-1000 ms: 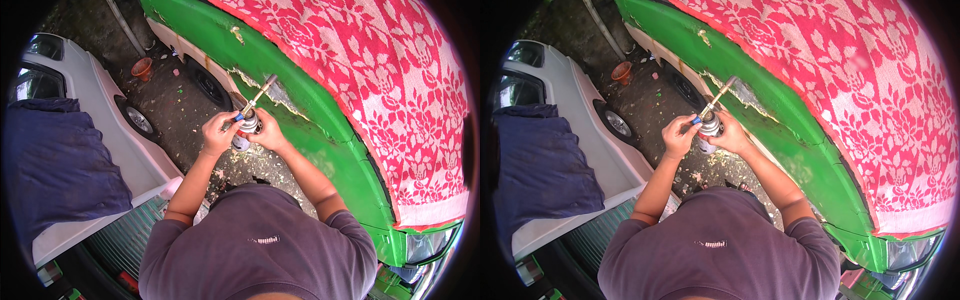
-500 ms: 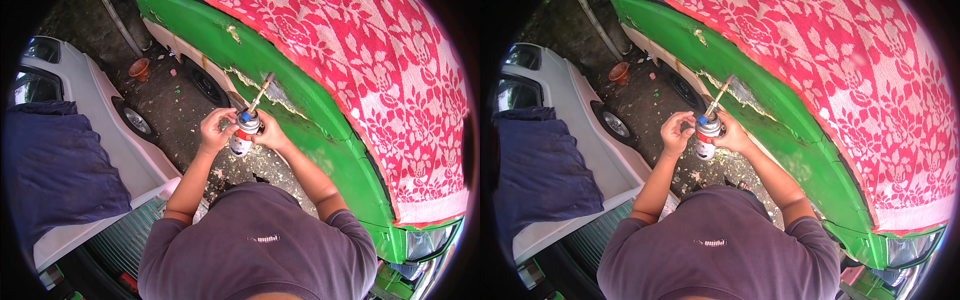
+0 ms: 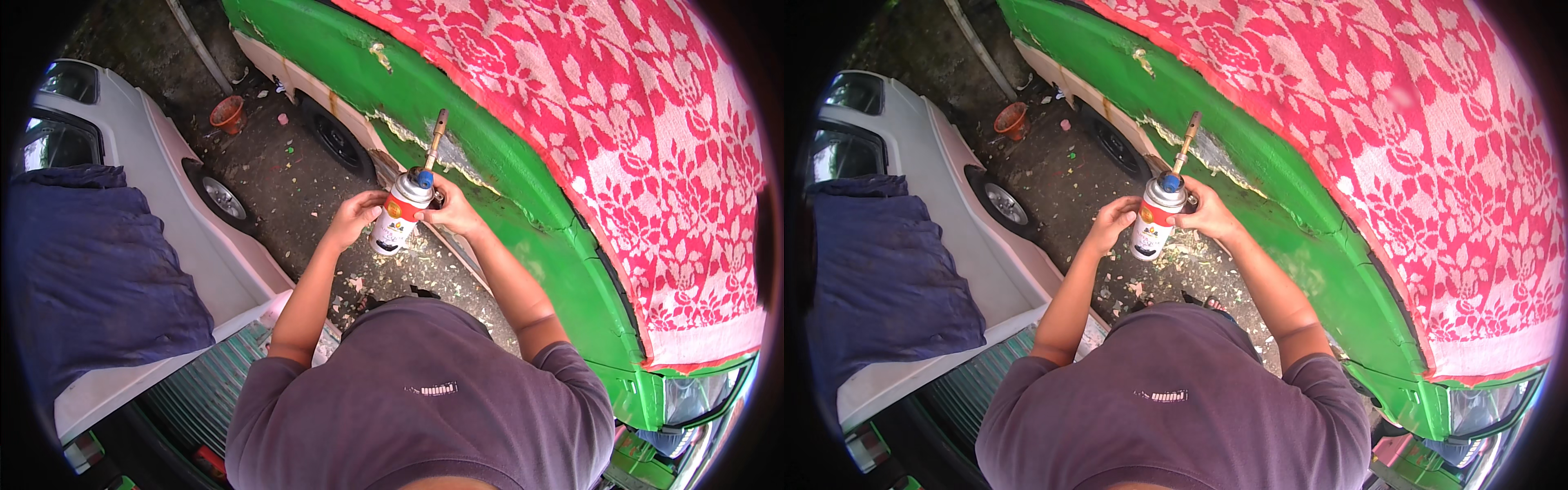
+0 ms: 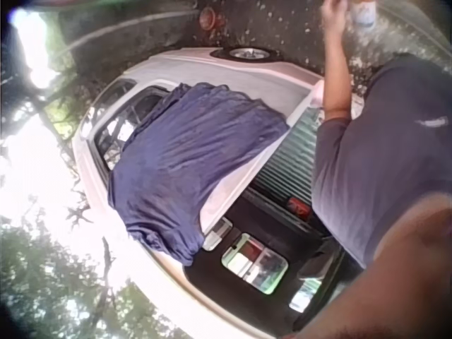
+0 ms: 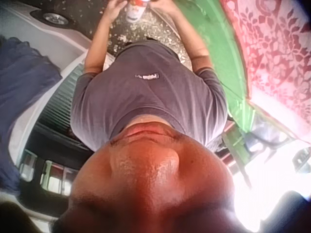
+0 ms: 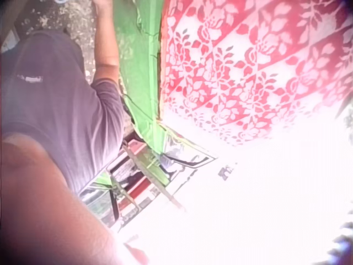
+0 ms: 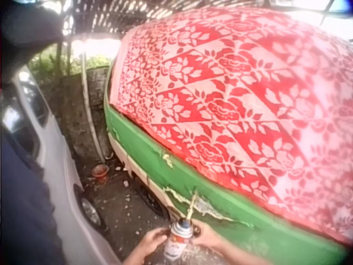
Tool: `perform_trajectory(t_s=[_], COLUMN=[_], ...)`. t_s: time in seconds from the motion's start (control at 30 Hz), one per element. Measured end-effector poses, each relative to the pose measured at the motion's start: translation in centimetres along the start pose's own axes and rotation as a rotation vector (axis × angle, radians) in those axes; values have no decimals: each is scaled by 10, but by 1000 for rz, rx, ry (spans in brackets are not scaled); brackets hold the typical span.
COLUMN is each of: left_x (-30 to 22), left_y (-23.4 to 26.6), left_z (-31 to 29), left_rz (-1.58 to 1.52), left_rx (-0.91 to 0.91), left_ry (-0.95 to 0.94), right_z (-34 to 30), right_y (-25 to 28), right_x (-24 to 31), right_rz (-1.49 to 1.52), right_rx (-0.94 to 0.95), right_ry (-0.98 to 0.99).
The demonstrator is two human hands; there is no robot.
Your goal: The person uses a hammer and chisel to chip away old paint and material from a green vehicle panel. They then use a blowtorch to heat the same area, likely to soften adhesive or prepare the surface for further repair.
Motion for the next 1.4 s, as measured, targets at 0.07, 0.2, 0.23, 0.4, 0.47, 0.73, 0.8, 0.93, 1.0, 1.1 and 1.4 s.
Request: perform_trajectory(t_s=[0.07, 0.2, 0.23, 0.4, 0.47, 0.73, 0.8, 0.93, 1.0, 1.1, 1.4], left_x=[5, 4, 4, 14, 21, 13, 12, 6, -2, -11, -30], left_y=[6, 8, 8, 9, 9, 44, 59, 80, 81, 78, 64], left_z=[-3, -8, -9, -16, -18, -38, -51, -75, -81, -83, -80], left_rz=[21, 20, 4, 0, 14, 183, 251, 347, 380, 493, 694], left_rx=[8, 40, 37, 84, 151, 5, -64, -175, -211, -190, -279], left_ry=[14, 62, 75, 169, 245, 147, 109, 82, 76, -2, -76], right_z=[-1, -1, -1, 3, 5, 15, 15, 8, 6, 7, 0], right_y=[2, 3, 2, -6, -10, -19, -18, -20, -21, -20, -24], right_x=[-12, -28, -32, -44, -46, -37, -37, -33, -24, -29, -38], right_rz=[44, 89, 101, 213, 248, -61, -81, 79, 138, 152, 89], right_rx=[-5, 13, 20, 53, 69, 105, 60, 63, 52, 45, 39], right_ry=[-25, -77, -87, -139, -171, -260, -221, -214, -216, -223, -313])
Point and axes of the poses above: each hand's wrist, its own z-axis towards the middle knuckle, its own y-axis out of the back of the hand, x = y × z, the point moved 9 cm from there along z, towards the middle knuckle, and after that the axes turned 6 degrees about -z, right-handed, at the moved point
